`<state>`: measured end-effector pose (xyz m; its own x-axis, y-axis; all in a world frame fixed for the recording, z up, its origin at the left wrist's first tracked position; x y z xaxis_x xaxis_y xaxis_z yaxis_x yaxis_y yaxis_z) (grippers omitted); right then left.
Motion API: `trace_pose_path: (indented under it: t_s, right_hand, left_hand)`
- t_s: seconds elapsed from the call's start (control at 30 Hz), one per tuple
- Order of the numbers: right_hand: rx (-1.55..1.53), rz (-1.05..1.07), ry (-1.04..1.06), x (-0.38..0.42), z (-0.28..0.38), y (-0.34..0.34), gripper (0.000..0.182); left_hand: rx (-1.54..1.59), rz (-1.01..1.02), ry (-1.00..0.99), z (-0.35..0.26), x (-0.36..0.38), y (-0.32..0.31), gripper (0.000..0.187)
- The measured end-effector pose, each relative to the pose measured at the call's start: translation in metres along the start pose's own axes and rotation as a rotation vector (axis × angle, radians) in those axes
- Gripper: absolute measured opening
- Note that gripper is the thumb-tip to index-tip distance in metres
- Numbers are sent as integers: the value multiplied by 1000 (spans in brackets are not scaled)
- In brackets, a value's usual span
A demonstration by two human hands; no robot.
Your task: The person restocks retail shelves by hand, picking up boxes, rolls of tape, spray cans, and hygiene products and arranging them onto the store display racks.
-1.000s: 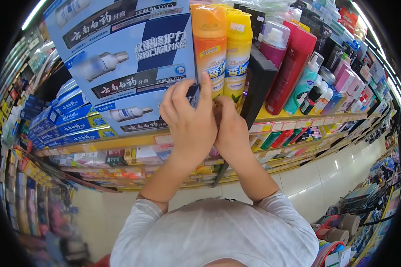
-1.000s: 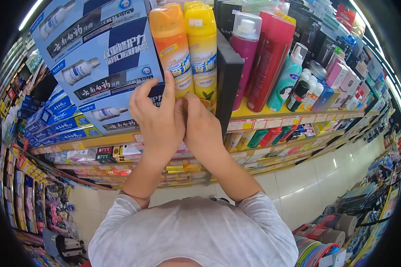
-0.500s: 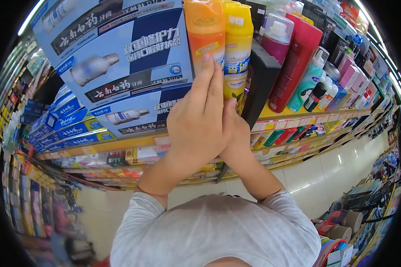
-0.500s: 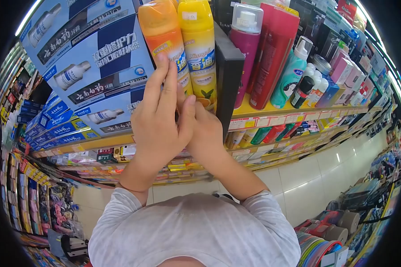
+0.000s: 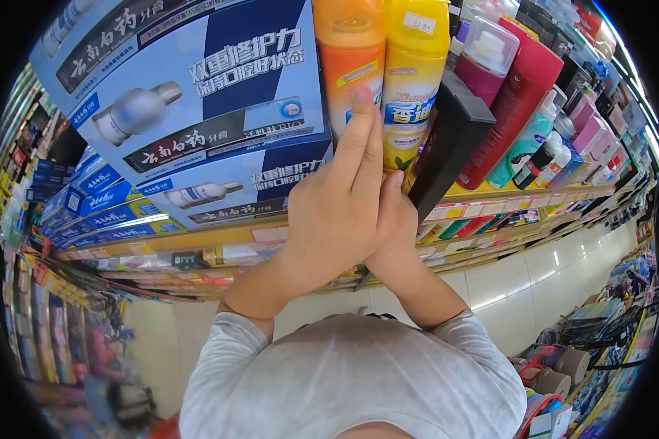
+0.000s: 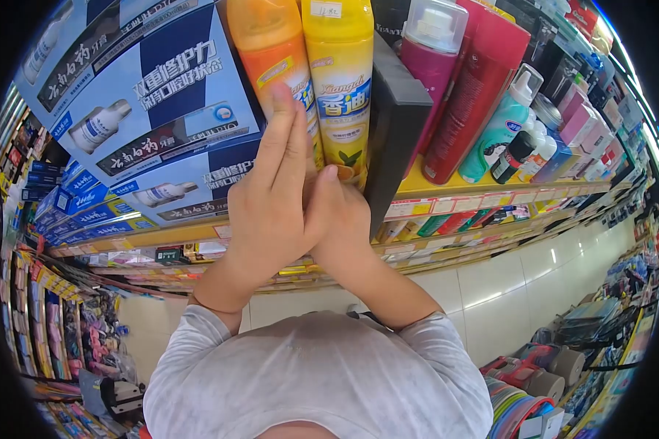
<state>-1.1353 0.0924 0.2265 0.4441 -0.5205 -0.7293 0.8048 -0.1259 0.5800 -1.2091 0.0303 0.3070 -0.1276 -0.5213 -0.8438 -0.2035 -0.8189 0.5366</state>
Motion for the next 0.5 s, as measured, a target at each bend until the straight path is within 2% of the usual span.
trace_pose_path:
  t_s: [0.13,0.23,0.33,0.43,0.5]
  right_hand:
    - [127,-59,-1,3,0,-9,45]
    - [-14,-32,-67,-2,2,-3,47]
    - [-107,-176,-16,-1,-4,-8,30]
    - [-140,-194,-21,-1,-5,-11,30]
    - [-119,-218,24,-1,0,-9,30]
  left_hand:
    - [-24,133,52,8,-4,-10,60]
    - [-8,51,-20,11,-1,-12,59]
    - [13,-26,-50,13,2,-15,60]
    - [53,-110,14,9,0,-10,41]
    - [132,-93,12,12,7,-13,25]
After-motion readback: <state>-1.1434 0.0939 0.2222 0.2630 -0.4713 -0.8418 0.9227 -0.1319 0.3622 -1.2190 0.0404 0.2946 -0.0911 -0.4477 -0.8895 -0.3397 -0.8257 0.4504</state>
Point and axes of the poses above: each hand's wrist, its own x-axis away from the middle knuckle, its own y-axis out of the back of the hand, z = x × y, the point moved 4 cm from there along -x, towards the middle knuckle, and after that the axes turned 9 degrees about -y, right-handed, at the moved point
